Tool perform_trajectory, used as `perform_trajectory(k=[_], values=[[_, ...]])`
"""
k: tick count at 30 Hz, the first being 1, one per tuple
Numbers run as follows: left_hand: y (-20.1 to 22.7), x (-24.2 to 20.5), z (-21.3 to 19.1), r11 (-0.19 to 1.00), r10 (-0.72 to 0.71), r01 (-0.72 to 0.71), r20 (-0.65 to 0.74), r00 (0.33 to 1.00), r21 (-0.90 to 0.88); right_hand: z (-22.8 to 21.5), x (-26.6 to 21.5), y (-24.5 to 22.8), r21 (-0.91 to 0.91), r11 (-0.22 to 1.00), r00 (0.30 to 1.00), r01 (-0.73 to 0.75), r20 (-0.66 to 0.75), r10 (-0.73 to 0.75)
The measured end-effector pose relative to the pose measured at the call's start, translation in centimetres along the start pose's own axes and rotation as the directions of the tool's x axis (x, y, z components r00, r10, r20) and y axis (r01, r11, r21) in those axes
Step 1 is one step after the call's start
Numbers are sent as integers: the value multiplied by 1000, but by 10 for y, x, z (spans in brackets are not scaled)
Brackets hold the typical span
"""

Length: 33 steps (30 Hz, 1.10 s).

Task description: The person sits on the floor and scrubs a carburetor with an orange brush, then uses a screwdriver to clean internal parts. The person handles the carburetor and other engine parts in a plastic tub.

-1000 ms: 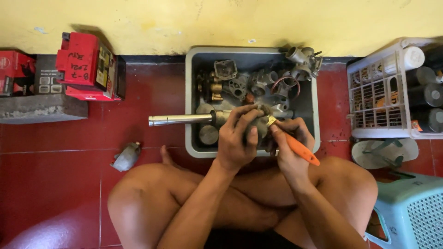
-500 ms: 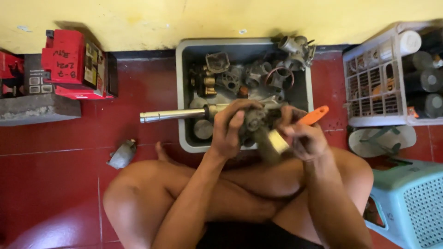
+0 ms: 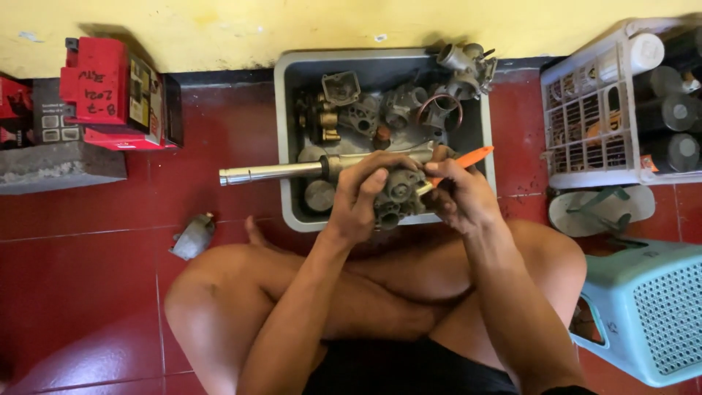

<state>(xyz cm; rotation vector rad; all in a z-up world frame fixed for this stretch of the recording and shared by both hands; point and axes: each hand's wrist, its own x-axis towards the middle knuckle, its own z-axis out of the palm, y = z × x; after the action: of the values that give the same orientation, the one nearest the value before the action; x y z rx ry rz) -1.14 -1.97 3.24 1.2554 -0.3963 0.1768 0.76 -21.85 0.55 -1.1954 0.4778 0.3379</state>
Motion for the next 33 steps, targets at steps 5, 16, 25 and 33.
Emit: perform_trajectory(k=[5, 16, 25, 33], values=[[-10, -4, 3, 994, -50, 46, -34, 998, -95, 13, -4, -9, 18, 1000, 993, -7, -120, 9], [37, -11, 3, 907, -154, 129, -28, 988, -402, -2, 1, -34, 132, 926, 899, 354, -323, -298], [22, 7, -8, 372, -719, 79, -233, 655, -925, 17, -16, -27, -34, 784, 766, 620, -193, -614], [-23, -10, -11, 964, -264, 229, -352, 898, -137, -5, -6, -12, 132, 699, 711, 703, -101, -696]])
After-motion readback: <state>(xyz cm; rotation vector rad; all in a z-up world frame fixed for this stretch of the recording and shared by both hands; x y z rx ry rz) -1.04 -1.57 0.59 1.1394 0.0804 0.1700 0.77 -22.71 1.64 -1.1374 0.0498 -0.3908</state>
